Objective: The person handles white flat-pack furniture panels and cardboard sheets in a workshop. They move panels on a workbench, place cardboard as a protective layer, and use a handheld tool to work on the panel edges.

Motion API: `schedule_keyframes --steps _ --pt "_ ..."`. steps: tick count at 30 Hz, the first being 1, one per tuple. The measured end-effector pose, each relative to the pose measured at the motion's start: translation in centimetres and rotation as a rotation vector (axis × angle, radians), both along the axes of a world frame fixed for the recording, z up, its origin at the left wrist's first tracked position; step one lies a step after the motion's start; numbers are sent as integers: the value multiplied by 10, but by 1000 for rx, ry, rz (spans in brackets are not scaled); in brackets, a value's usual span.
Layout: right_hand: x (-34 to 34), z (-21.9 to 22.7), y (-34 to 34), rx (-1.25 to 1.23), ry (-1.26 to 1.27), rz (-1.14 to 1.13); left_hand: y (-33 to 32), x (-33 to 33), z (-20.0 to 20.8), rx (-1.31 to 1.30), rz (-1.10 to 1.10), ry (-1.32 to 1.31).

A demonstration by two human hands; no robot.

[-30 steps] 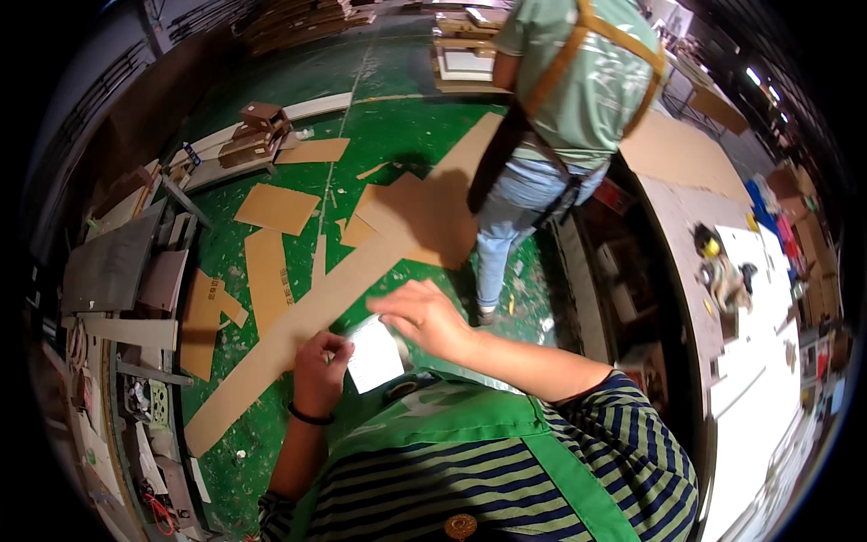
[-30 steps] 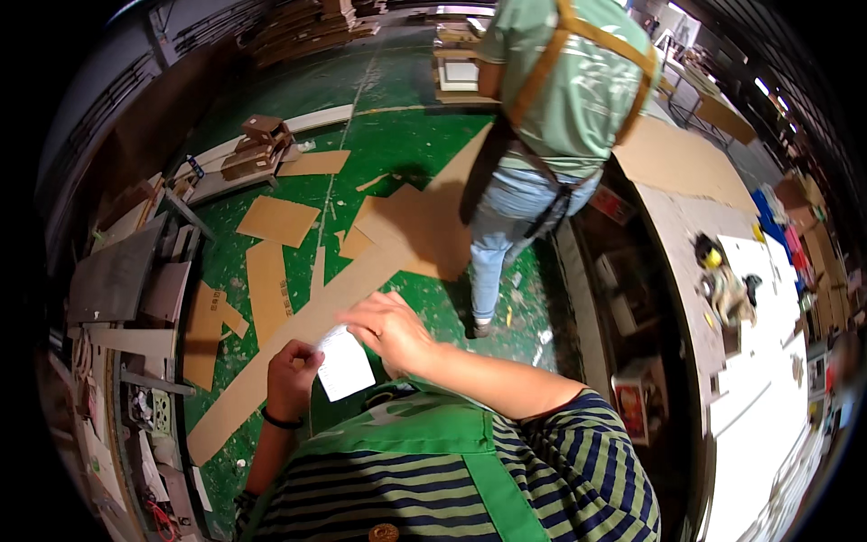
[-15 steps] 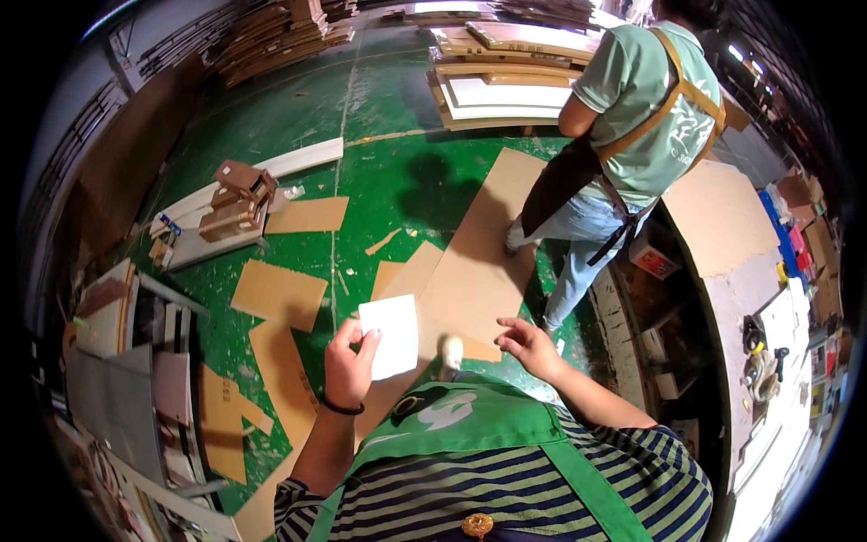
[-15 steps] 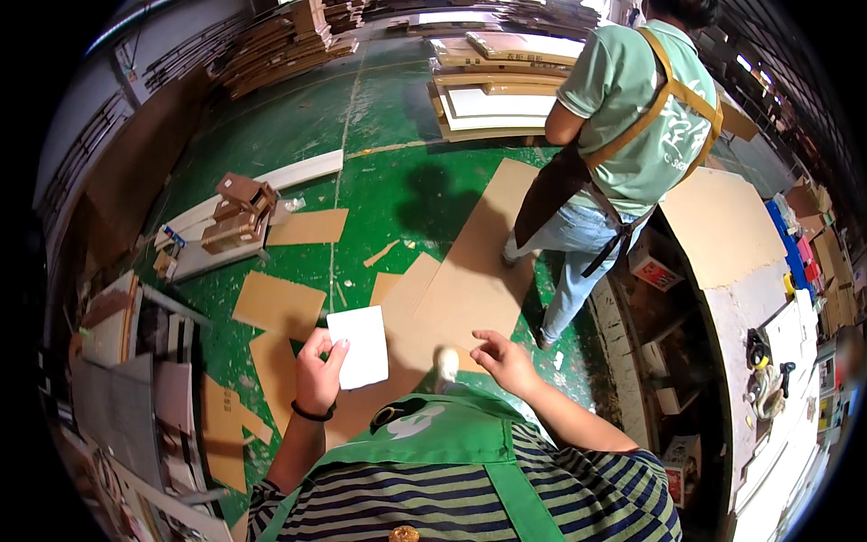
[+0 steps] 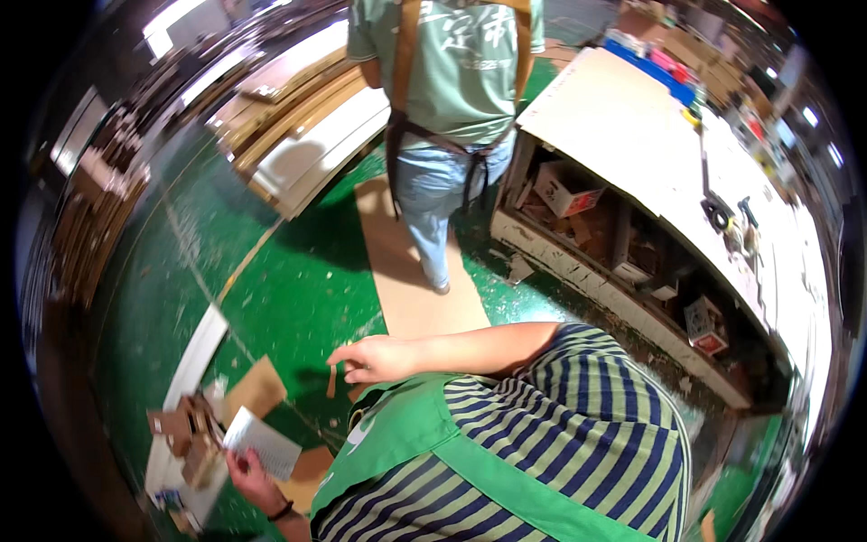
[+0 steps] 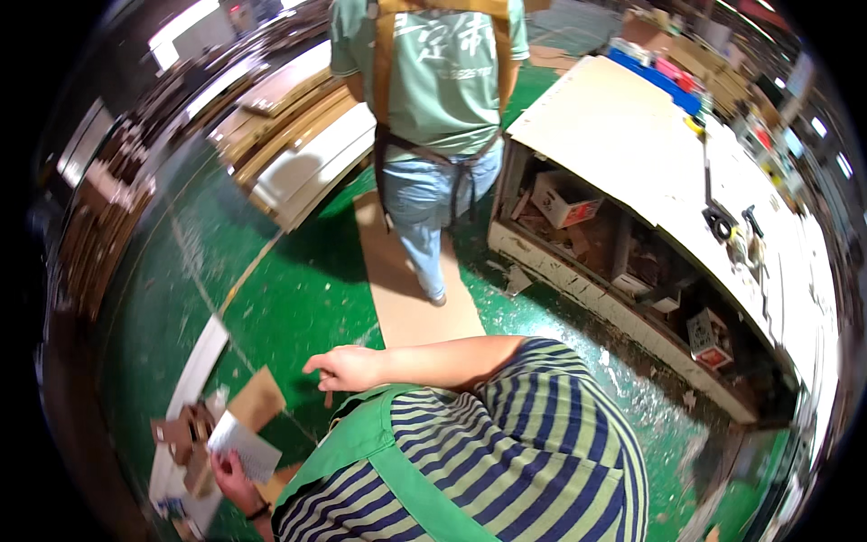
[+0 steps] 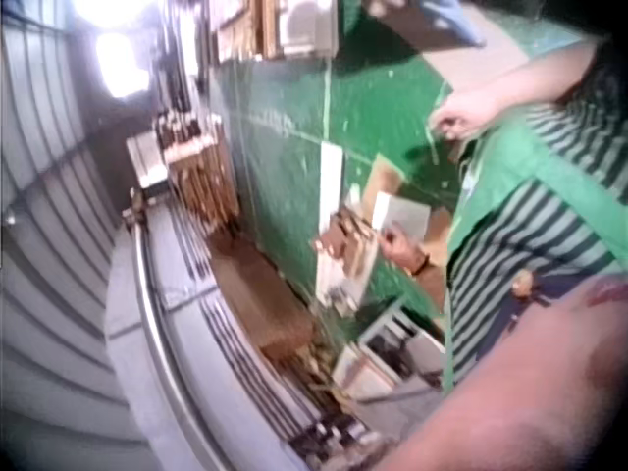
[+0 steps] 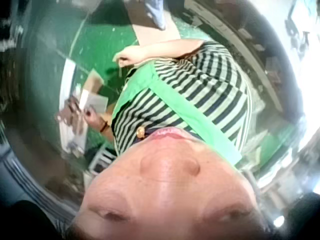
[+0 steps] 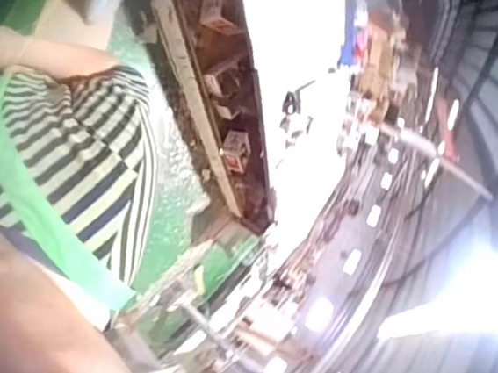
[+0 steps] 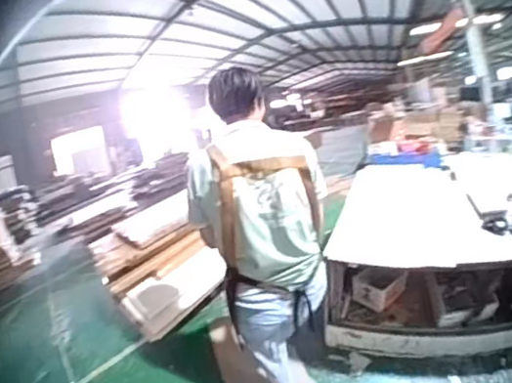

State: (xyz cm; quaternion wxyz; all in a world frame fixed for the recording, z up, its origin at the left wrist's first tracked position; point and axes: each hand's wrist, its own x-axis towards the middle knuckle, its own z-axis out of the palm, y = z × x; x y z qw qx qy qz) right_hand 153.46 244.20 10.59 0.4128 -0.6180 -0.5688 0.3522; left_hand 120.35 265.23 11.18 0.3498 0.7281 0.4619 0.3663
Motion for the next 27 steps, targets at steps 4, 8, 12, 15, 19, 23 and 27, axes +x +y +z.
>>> schedule_keyframes --steps 4,8,12,15,19,23,27 --pt "81 -23 76 38 -62 -173 124 79 -21 91 -81 74" --pt "147 -113 109 -207 41 -377 260 207 -21 -44 -264 -153" --pt "202 -236 53 -655 351 -896 352 380 -12 373 -451 47" --pt "211 -355 -77 -671 237 -1516 378 527 11 382 -783 -156" --pt "217 -340 -94 -909 337 -1739 417 679 13 528 -861 6" --pt "265 -305 -10 -1101 318 -1568 445 820 -1 602 -876 129" --pt "388 -280 116 -908 366 -1413 489 935 -14 682 -919 184"
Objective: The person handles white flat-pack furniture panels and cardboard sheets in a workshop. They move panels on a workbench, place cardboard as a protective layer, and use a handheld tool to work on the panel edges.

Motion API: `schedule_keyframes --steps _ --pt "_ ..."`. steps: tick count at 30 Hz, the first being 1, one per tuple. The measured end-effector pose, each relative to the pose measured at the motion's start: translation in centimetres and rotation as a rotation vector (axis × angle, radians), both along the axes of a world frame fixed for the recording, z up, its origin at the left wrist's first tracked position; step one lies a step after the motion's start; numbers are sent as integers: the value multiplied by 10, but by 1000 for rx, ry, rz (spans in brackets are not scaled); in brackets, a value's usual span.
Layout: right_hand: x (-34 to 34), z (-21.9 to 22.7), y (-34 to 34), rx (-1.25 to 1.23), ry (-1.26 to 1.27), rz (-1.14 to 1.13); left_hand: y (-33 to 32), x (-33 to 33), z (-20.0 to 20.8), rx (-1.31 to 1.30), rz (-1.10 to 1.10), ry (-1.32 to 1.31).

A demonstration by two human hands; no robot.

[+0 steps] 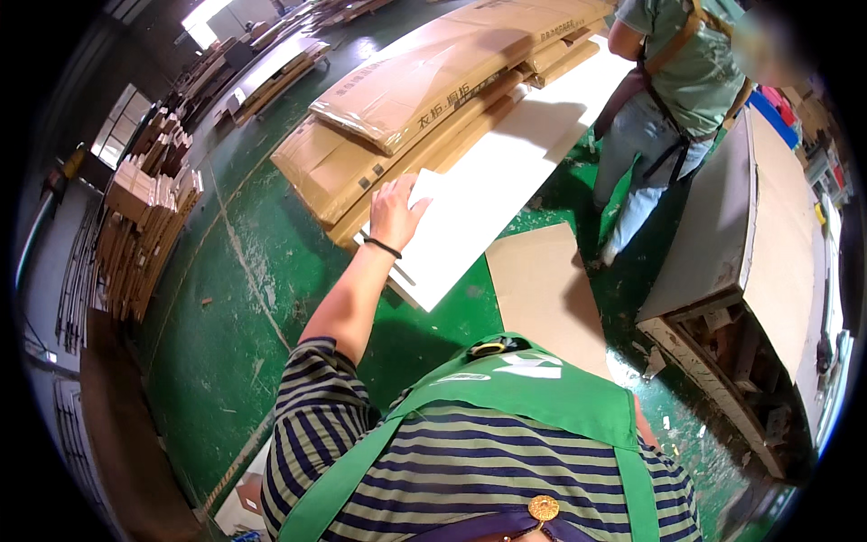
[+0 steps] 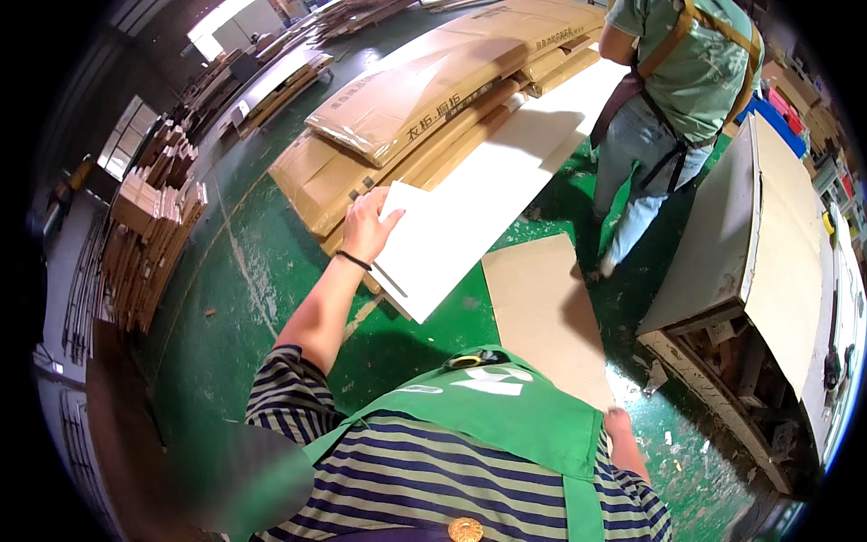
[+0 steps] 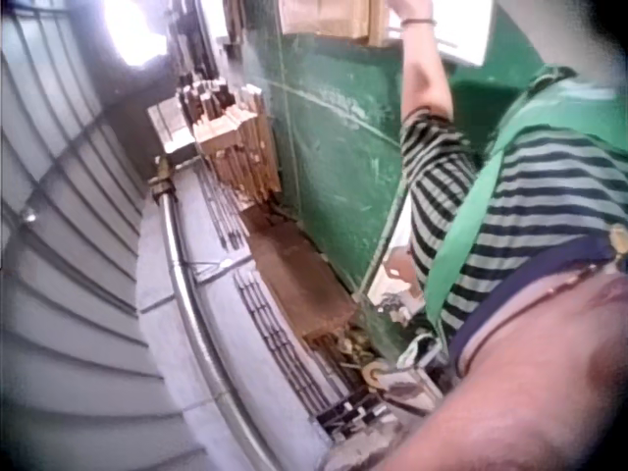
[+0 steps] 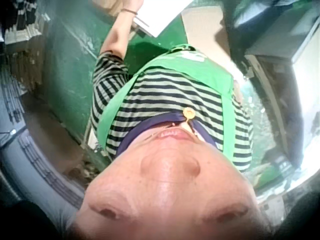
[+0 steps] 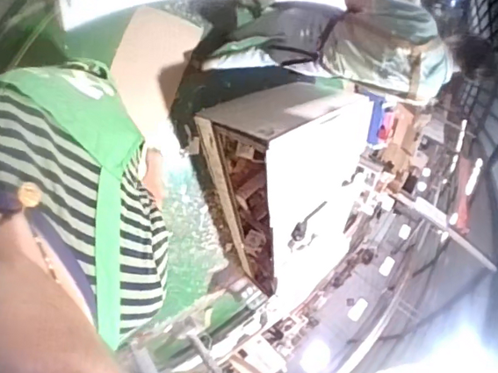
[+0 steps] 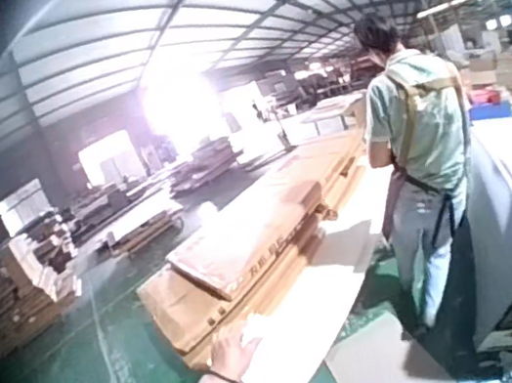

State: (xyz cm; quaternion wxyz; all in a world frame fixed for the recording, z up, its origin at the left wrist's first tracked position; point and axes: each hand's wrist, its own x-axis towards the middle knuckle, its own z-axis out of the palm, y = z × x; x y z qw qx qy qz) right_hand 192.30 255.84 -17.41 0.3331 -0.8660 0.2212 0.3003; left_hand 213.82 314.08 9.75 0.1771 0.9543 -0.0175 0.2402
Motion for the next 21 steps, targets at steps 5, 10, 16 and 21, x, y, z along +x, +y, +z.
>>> schedule_keyframes --steps 5,10,16,21 --pt "159 35 118 434 -350 6 42 162 -21 111 -34 18" --pt "235 68 160 420 -403 -93 103 330 -73 232 -24 3" --pt "188 60 113 50 6 -317 164 447 -147 419 177 284" --pt "208 74 128 -43 34 -513 161 436 -134 480 252 346"
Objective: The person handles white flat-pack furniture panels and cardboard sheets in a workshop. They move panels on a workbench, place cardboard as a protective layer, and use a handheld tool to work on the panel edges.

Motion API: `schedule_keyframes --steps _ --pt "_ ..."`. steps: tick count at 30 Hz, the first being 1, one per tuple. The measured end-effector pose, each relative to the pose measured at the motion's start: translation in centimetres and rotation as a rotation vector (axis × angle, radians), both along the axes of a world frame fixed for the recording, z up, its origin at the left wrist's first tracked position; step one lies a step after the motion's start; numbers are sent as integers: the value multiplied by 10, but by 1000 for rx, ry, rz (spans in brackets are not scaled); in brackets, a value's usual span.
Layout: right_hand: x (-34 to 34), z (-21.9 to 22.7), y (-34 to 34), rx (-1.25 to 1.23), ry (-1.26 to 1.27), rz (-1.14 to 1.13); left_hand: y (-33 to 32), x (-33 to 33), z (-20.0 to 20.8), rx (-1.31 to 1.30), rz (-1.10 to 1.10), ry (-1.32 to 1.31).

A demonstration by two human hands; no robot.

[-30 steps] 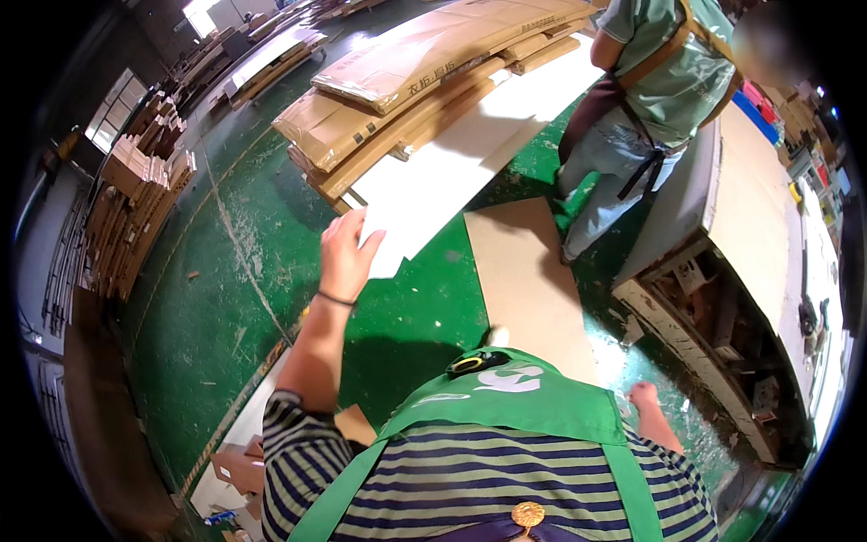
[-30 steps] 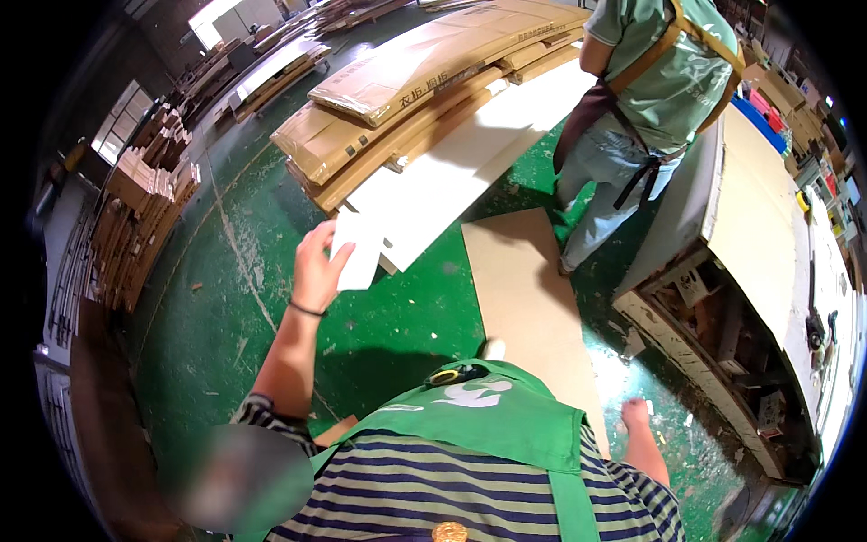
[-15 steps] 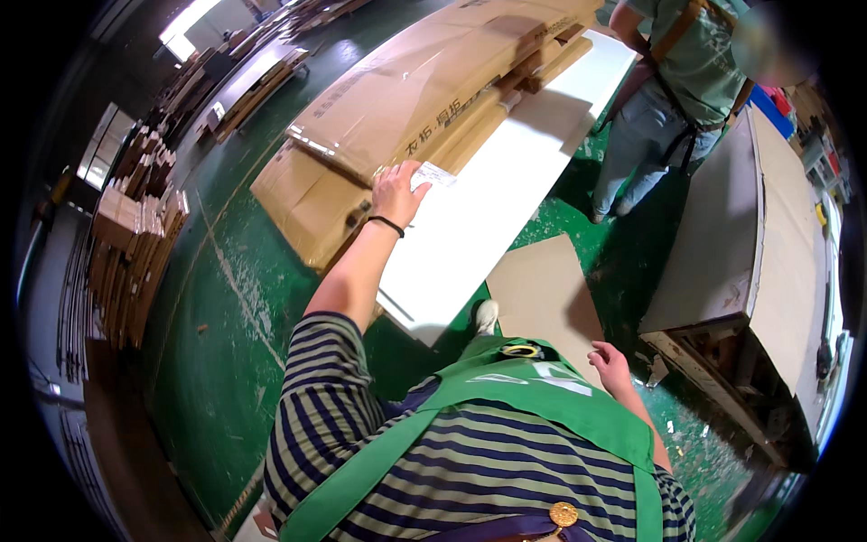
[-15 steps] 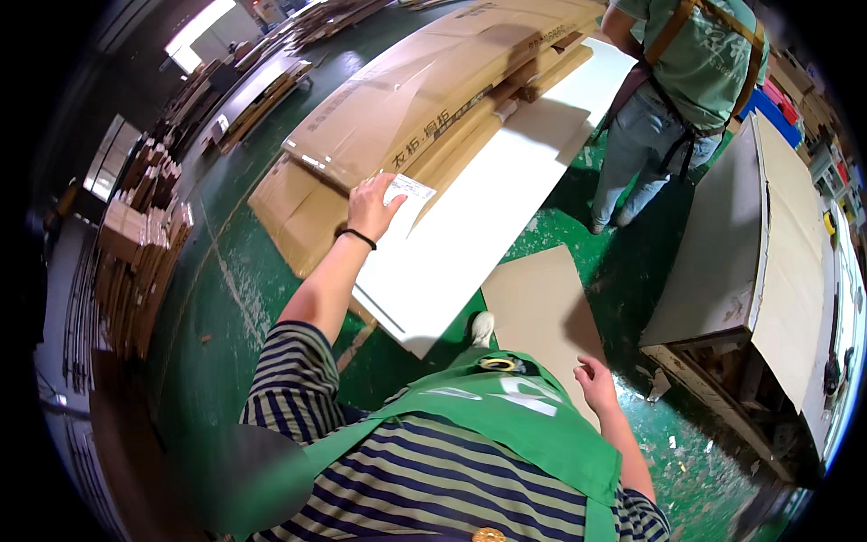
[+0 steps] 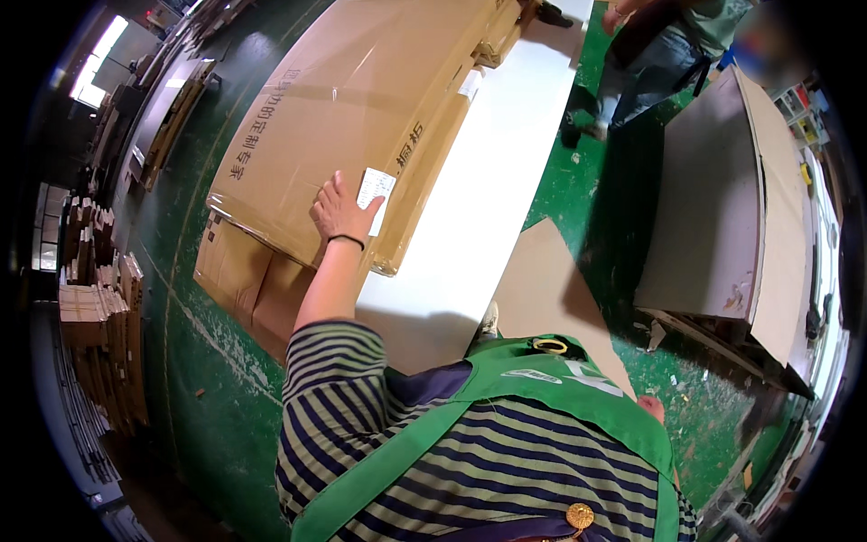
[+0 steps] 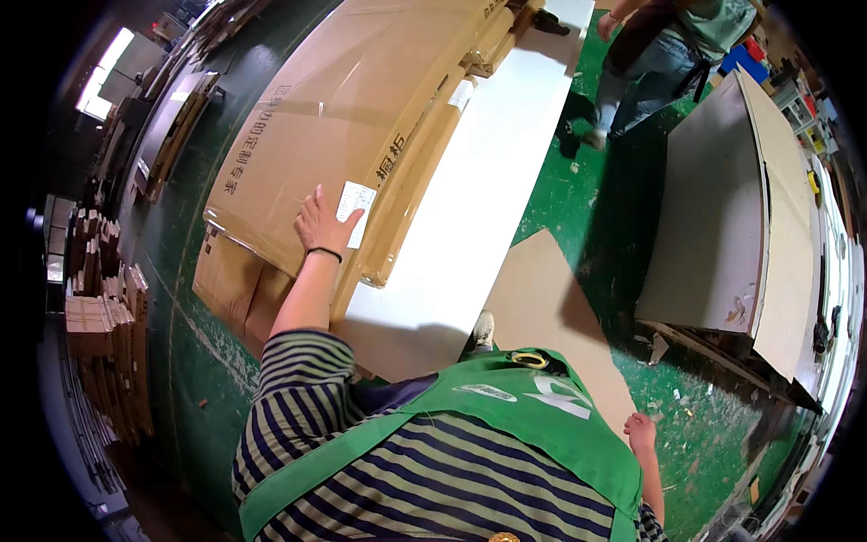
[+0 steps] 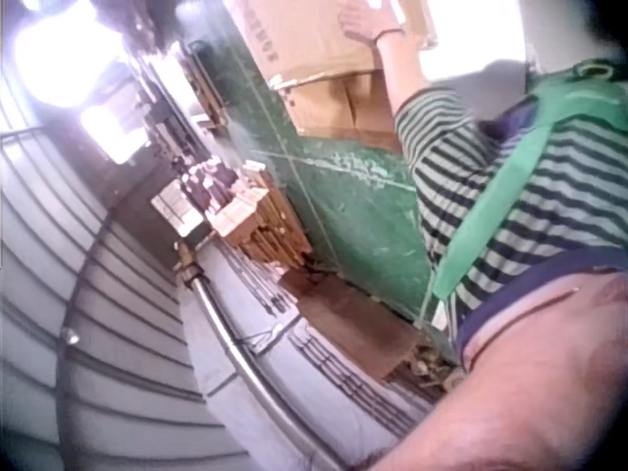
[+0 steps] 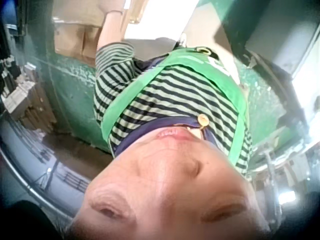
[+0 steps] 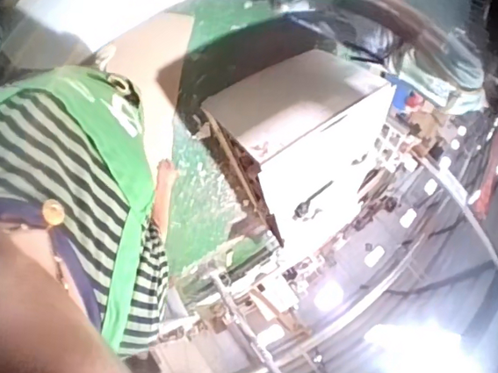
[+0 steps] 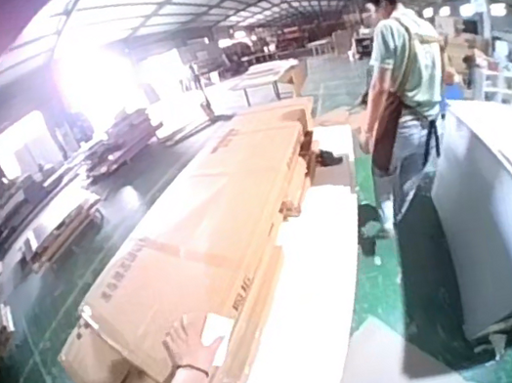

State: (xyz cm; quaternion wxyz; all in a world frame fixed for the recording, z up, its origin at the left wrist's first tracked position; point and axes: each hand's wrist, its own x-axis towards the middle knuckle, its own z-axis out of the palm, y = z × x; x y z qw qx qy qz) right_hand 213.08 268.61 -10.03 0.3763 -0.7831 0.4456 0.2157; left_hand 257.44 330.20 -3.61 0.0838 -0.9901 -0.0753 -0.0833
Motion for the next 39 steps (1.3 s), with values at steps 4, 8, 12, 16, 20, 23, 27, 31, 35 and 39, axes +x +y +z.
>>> schedule_keyframes --steps 4,8,12,16,20,23,27,31,35,39 --pt "75 4 18 -12 -60 301 -5 -28 -27 265 -415 50" --pt "155 -14 49 -22 -209 491 9 14 -42 34 -569 169" --pt "240 14 80 203 -310 283 -16 40 1 -341 -570 203" --pt "270 22 51 1 -271 376 -36 9 -47 -1788 -26 247" --pt "240 -27 -15 -93 -183 305 -210 -7 -116 -1372 -327 747" --pt "213 -58 -54 -79 -128 143 -280 21 -136 -1202 -484 914" --pt "262 -65 -100 51 -132 107 -333 94 -148 -1081 -533 906" --pt "387 -31 -172 114 -341 355 -367 173 -140 -1085 -702 704" --pt "509 30 -247 16 -603 329 -452 246 -112 -1064 -436 716" --pt "612 63 -319 72 -683 348 -452 316 -149 -1027 -44 837"
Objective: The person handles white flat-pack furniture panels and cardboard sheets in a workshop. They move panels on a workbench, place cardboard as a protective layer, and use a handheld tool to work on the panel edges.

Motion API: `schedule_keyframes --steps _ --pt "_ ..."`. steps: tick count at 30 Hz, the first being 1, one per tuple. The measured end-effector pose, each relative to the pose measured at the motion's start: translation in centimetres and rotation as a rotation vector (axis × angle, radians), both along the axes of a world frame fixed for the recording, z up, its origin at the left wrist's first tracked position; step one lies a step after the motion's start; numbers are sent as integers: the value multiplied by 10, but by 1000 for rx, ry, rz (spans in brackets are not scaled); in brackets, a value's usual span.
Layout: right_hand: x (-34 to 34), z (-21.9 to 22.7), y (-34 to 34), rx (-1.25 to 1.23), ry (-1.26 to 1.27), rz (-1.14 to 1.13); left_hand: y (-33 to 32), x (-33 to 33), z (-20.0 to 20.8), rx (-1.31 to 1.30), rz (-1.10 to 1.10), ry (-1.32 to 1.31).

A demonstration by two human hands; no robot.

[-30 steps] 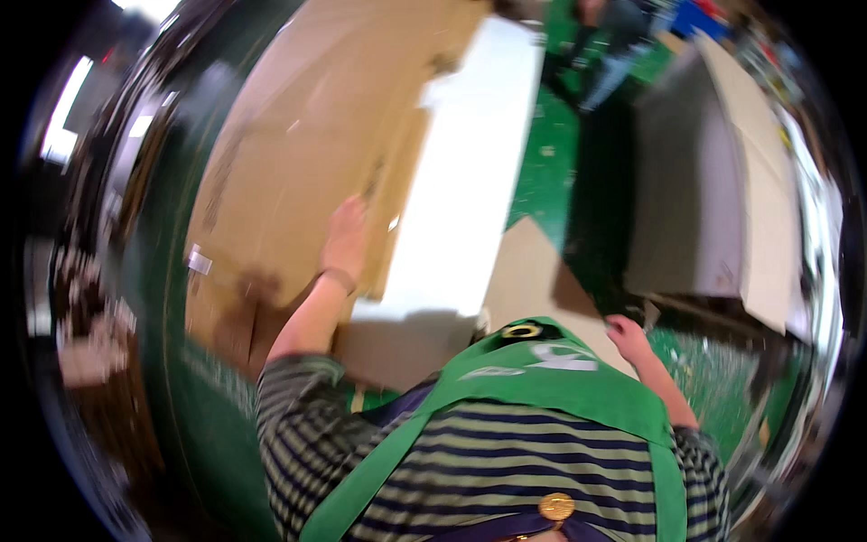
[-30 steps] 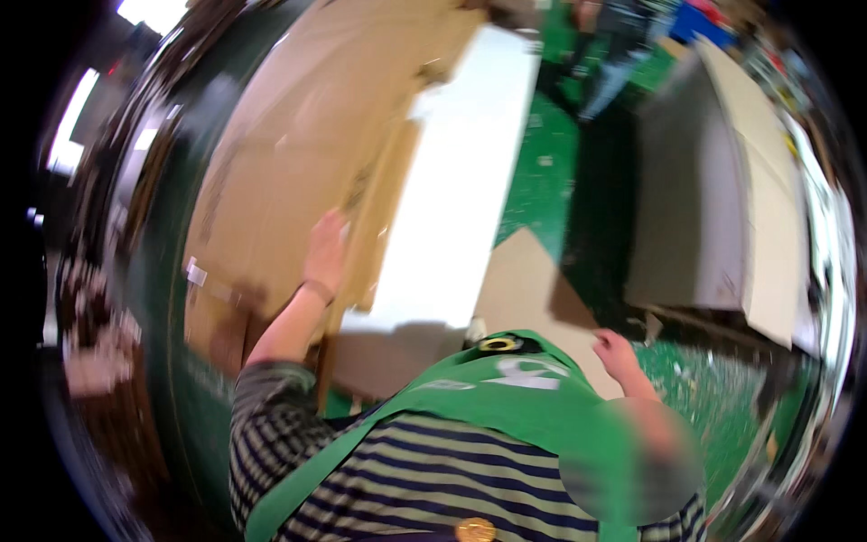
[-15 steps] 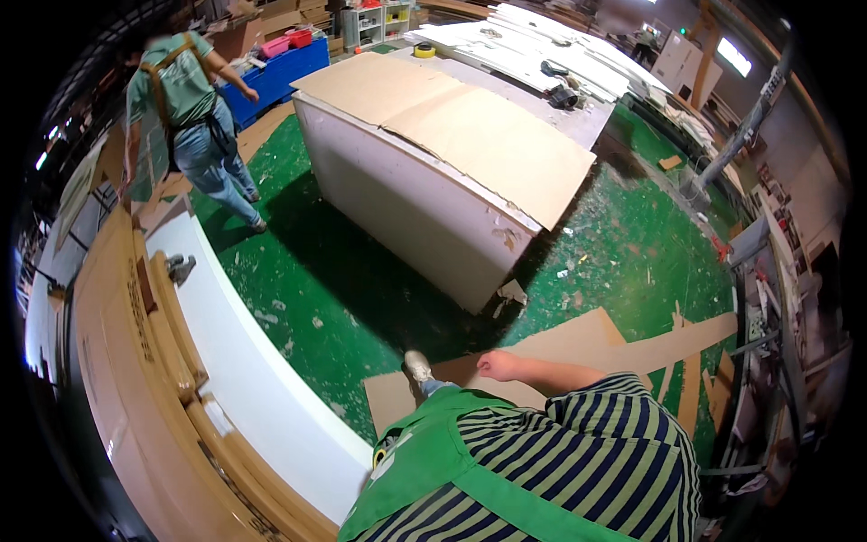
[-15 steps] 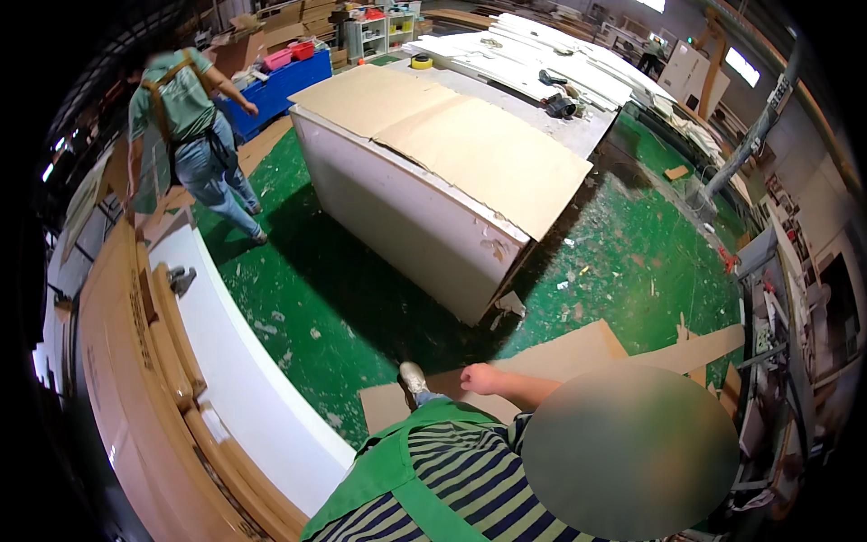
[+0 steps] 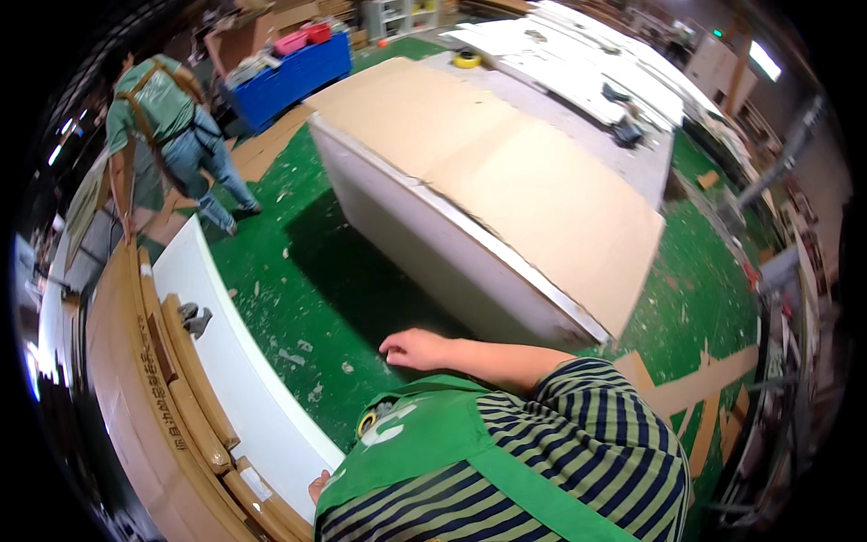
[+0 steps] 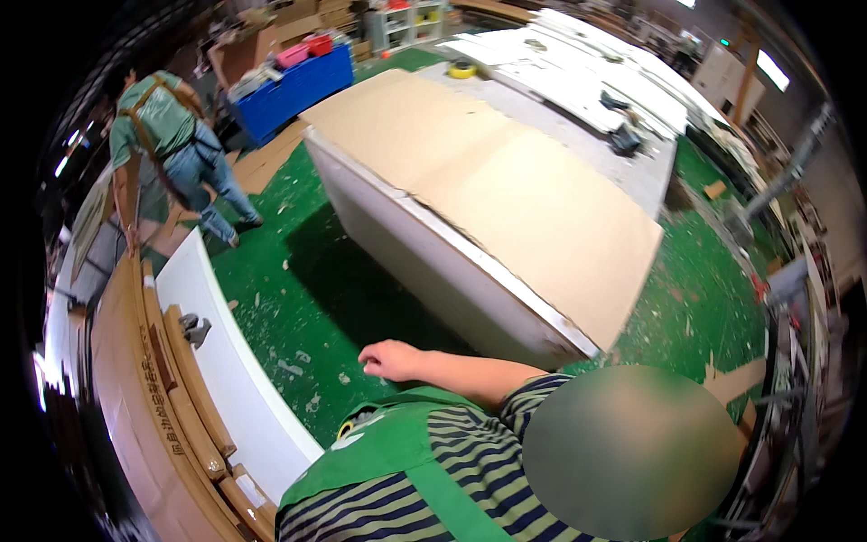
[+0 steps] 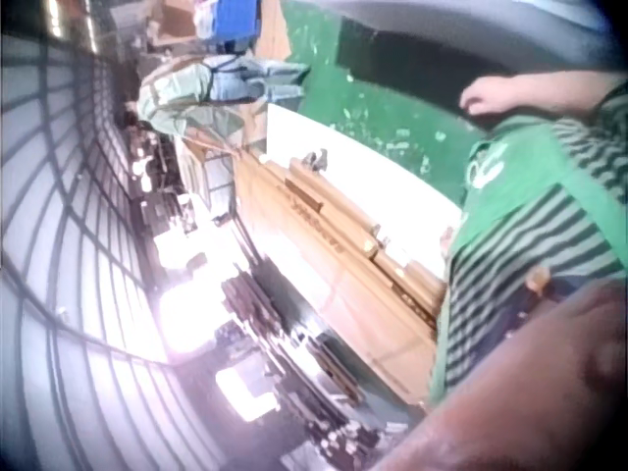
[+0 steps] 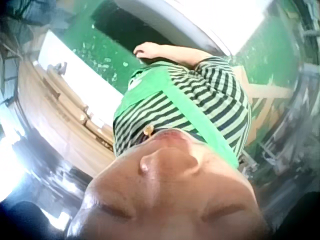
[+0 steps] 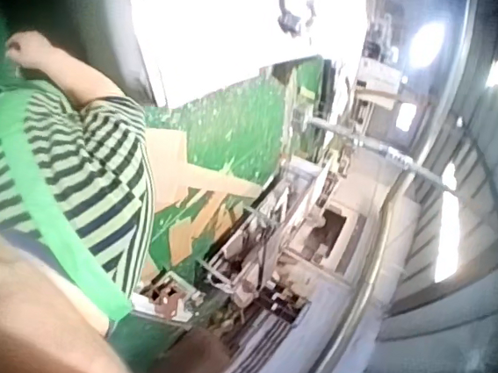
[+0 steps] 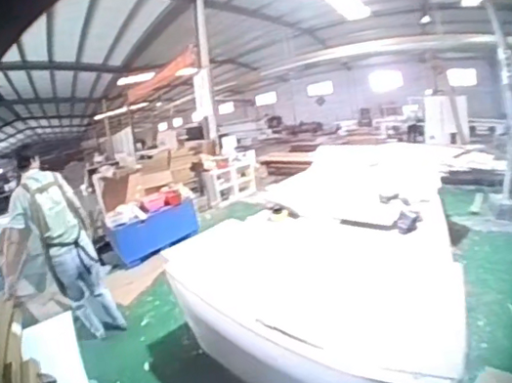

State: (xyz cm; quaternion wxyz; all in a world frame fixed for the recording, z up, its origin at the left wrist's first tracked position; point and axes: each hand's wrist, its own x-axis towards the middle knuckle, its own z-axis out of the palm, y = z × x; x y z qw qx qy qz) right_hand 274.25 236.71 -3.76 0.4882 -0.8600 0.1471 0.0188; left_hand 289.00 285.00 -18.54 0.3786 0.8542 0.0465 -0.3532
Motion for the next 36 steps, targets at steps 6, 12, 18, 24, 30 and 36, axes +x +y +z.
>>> schedule_keyframes --steps 6,12,18,24,30,36 --pt "140 25 -103 53 -54 10 16 75 -64 323 53 171" --pt "218 3 -251 210 -77 -402 -151 340 -69 723 -793 -2" --pt "331 0 -385 25 -91 -590 -432 533 15 -27 -533 -655" --pt "398 -44 -577 -239 -272 -976 -632 665 83 -274 -547 -651" --pt "571 -38 -653 -458 -285 -1150 -617 781 55 395 -1203 -513" --pt "649 -34 -719 -484 -33 -1437 -690 925 -46 217 -617 -25"
